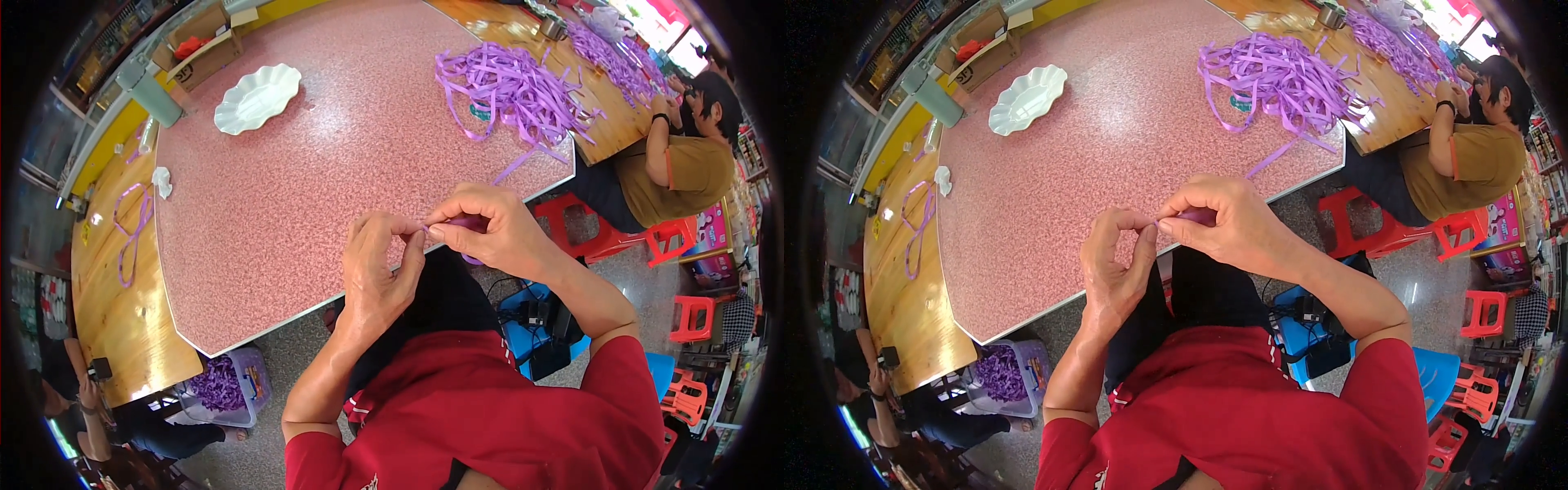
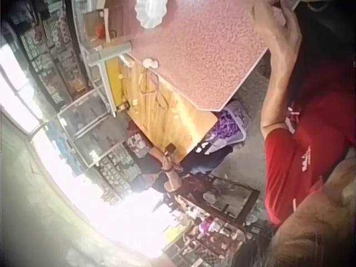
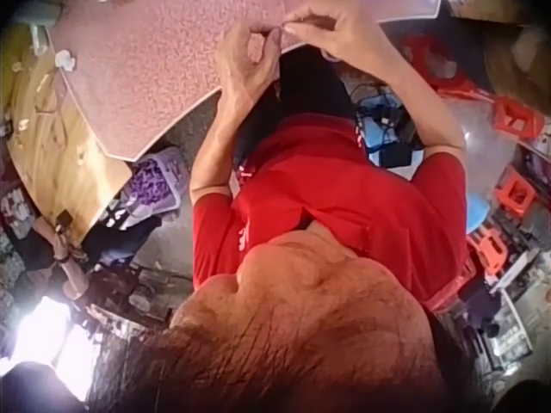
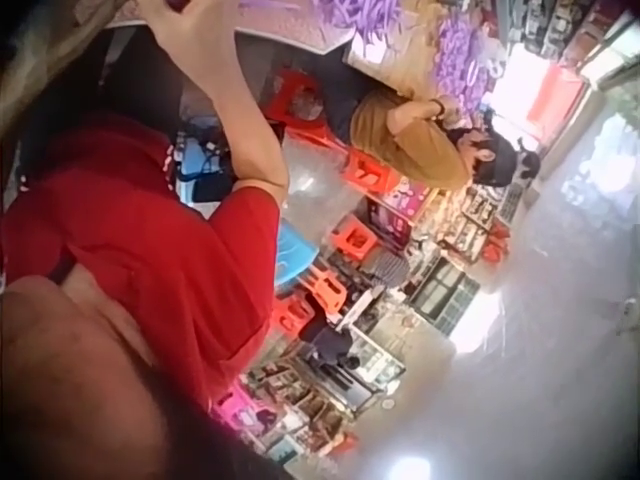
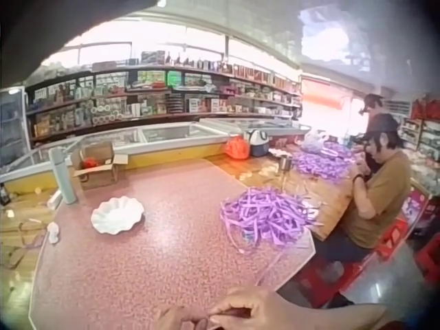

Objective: Tying individual knots into purple plastic strips at a workshop table.

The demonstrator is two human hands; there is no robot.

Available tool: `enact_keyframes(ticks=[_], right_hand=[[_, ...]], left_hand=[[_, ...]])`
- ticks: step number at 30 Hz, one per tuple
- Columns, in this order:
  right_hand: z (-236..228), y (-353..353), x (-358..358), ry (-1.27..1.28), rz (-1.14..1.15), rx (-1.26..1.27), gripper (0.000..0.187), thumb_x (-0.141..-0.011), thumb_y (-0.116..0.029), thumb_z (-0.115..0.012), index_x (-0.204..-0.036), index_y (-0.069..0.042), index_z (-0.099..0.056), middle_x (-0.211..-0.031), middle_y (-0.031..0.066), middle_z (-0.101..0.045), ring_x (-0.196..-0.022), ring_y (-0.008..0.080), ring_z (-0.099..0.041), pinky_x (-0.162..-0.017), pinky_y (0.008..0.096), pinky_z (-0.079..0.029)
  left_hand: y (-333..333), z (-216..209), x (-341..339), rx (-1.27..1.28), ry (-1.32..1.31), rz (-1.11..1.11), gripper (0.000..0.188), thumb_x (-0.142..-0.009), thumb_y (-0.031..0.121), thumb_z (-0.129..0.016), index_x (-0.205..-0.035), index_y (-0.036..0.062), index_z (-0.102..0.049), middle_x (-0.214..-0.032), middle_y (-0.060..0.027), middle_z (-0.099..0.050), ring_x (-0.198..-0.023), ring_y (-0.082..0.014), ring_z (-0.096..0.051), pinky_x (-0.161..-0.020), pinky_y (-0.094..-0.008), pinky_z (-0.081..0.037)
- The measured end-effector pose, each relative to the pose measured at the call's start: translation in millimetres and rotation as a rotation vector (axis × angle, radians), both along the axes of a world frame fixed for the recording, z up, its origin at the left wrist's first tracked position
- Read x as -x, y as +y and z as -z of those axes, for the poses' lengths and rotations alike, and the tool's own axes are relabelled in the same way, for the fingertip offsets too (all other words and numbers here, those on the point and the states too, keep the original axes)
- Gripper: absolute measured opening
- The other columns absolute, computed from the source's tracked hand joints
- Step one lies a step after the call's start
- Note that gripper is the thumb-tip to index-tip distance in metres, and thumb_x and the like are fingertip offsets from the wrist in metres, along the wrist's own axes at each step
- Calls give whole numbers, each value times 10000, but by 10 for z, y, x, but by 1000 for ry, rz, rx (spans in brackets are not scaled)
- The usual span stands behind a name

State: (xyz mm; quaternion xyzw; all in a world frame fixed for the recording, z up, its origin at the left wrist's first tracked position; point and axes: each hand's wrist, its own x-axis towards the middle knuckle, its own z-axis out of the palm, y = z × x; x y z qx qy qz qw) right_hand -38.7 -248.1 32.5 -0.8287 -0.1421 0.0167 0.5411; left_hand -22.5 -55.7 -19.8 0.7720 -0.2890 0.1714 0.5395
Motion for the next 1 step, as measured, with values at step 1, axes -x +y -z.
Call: enact_keyframes(ticks=[1], right_hand=[[27,-17,12,-14,-1,-20,122,-893,-80,-719,-1004,-30,-714,-845,13,-622,-692,51,-567,-591,216,-427]], left_hand=[[-5,-6,14,0,-2,2,132,-841,-9,-698,-935,20,-611,-891,-114,-638,-873,-260,-629,-815,-359,-483]])
